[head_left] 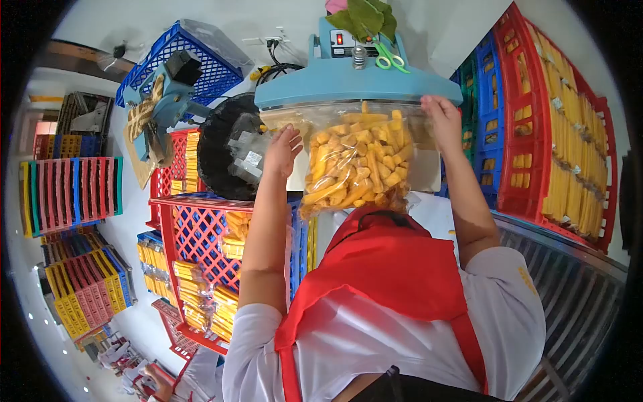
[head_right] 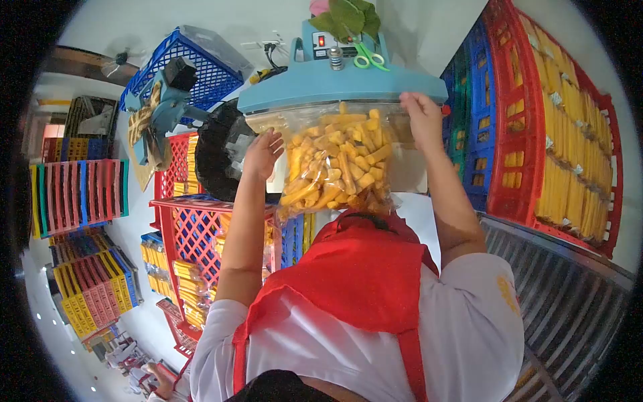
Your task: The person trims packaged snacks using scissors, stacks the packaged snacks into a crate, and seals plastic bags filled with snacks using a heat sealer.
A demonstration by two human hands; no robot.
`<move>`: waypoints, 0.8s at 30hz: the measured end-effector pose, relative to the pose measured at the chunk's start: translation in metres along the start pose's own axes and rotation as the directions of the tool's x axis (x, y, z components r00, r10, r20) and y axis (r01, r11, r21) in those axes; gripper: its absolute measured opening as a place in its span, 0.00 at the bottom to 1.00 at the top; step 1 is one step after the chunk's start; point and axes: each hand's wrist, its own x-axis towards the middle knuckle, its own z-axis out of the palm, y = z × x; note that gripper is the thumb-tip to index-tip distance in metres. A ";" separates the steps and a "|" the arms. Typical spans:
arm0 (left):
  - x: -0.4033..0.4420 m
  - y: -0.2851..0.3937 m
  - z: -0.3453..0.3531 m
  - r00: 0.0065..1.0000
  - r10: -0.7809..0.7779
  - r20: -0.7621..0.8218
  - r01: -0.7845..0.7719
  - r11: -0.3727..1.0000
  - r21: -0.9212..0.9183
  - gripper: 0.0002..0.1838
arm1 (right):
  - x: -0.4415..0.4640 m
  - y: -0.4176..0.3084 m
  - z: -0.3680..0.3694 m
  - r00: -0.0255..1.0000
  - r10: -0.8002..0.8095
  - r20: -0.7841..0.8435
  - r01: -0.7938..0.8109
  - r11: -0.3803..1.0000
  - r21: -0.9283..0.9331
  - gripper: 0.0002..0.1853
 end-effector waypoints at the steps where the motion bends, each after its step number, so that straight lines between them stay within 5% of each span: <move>1: 0.007 0.000 0.003 1.000 -0.008 0.006 0.008 0.999 -0.033 0.20 | -0.006 0.008 0.003 0.996 0.088 0.018 -0.090 0.983 0.157 0.15; 2: 0.014 -0.002 0.008 0.999 -0.046 -0.026 0.045 0.999 -0.026 0.23 | -0.013 0.011 0.006 0.984 0.170 0.046 -0.176 0.935 0.307 0.16; 4: 0.028 -0.006 0.013 0.995 -0.075 -0.071 0.072 0.996 -0.043 0.24 | -0.028 -0.010 0.021 0.996 0.068 0.064 -0.083 0.956 0.282 0.17; 6: 0.045 -0.010 0.014 0.987 -0.110 -0.117 0.101 0.992 -0.076 0.25 | -0.028 0.005 0.034 0.932 -0.318 0.173 0.304 0.947 0.103 0.20; 7: 0.049 -0.013 0.014 0.987 -0.116 -0.110 0.109 0.992 -0.061 0.25 | -0.030 0.008 0.037 0.938 -0.309 0.158 0.295 0.950 0.103 0.20; 9: 0.040 -0.001 0.030 0.985 -0.073 -0.157 0.067 0.997 -0.044 0.13 | -0.035 0.004 0.039 0.879 -0.258 0.400 0.317 0.945 -0.087 0.21; 14: 0.091 -0.032 -0.001 0.987 -0.149 -0.055 0.144 0.986 -0.088 0.10 | -0.031 0.008 0.034 0.861 -0.226 0.457 0.286 0.956 -0.066 0.21; 16: 0.047 -0.002 0.044 0.964 -0.116 -0.239 0.129 0.991 0.038 0.11 | -0.033 0.015 0.038 0.868 -0.238 0.437 0.279 0.960 -0.032 0.21; 18: 0.057 -0.007 0.038 0.979 -0.084 -0.186 0.090 0.996 0.022 0.12 | -0.035 0.022 0.042 0.939 -0.201 0.280 0.124 0.955 0.271 0.19; 19: 0.064 -0.011 0.034 0.988 -0.057 -0.141 0.057 0.998 -0.005 0.13 | -0.036 0.025 0.041 0.942 -0.201 0.268 0.127 0.955 0.269 0.19; 21: 0.062 -0.007 0.043 0.989 -0.063 -0.132 0.051 0.995 -0.087 0.13 | -0.040 0.036 0.034 0.973 0.212 0.094 -0.230 0.838 0.495 0.16; 22: 0.060 -0.006 0.046 0.989 -0.064 -0.136 0.040 0.984 -0.175 0.12 | -0.038 0.047 0.033 0.943 0.332 0.012 -0.277 0.764 0.583 0.14; 24: 0.065 -0.007 0.043 0.988 -0.082 -0.128 0.057 0.981 -0.188 0.10 | -0.039 0.047 0.024 0.917 0.397 0.040 -0.345 0.739 0.578 0.14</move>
